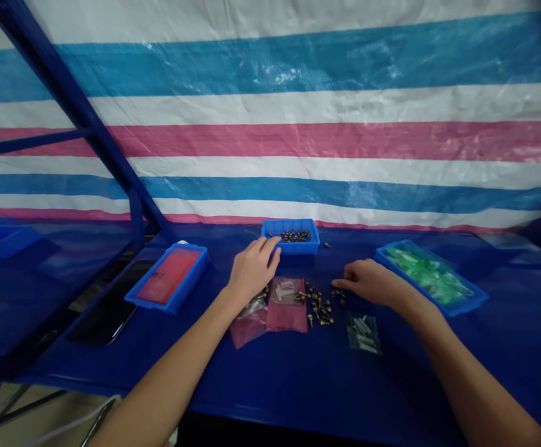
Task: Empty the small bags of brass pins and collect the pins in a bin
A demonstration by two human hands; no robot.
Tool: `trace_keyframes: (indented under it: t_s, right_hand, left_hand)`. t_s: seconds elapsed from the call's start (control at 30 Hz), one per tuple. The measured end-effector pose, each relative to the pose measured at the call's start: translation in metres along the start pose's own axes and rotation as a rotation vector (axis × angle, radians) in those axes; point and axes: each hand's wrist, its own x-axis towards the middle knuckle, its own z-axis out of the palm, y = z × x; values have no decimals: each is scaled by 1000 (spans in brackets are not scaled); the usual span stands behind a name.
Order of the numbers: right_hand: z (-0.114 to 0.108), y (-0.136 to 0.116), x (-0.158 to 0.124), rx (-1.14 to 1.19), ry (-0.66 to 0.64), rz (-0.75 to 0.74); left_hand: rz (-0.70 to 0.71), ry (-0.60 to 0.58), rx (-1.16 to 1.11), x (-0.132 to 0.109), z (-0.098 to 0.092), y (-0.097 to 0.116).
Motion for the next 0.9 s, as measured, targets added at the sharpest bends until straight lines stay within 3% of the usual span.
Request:
trace_keyframes:
  t_s: [0.13, 0.27, 0.43, 0.53, 0.9]
  right_hand:
    - [-2, -3, -1, 56, -18, -44]
    - [-17, -12, -1, 266, 28, -43]
    - [-18, -47, -1, 707, 185, 16]
    - [-7, -67, 0, 879, 170, 10]
    - [5, -69, 2, 941, 135, -11]
  left_hand:
    - [10, 0, -21, -1, 0, 1]
    - [66, 1, -98, -3, -2, 5]
    - [196, -68, -256, -9, -2, 21]
    - [222, -84, -293, -11, 1, 28]
    - [235, -17, -304, -4, 8, 15]
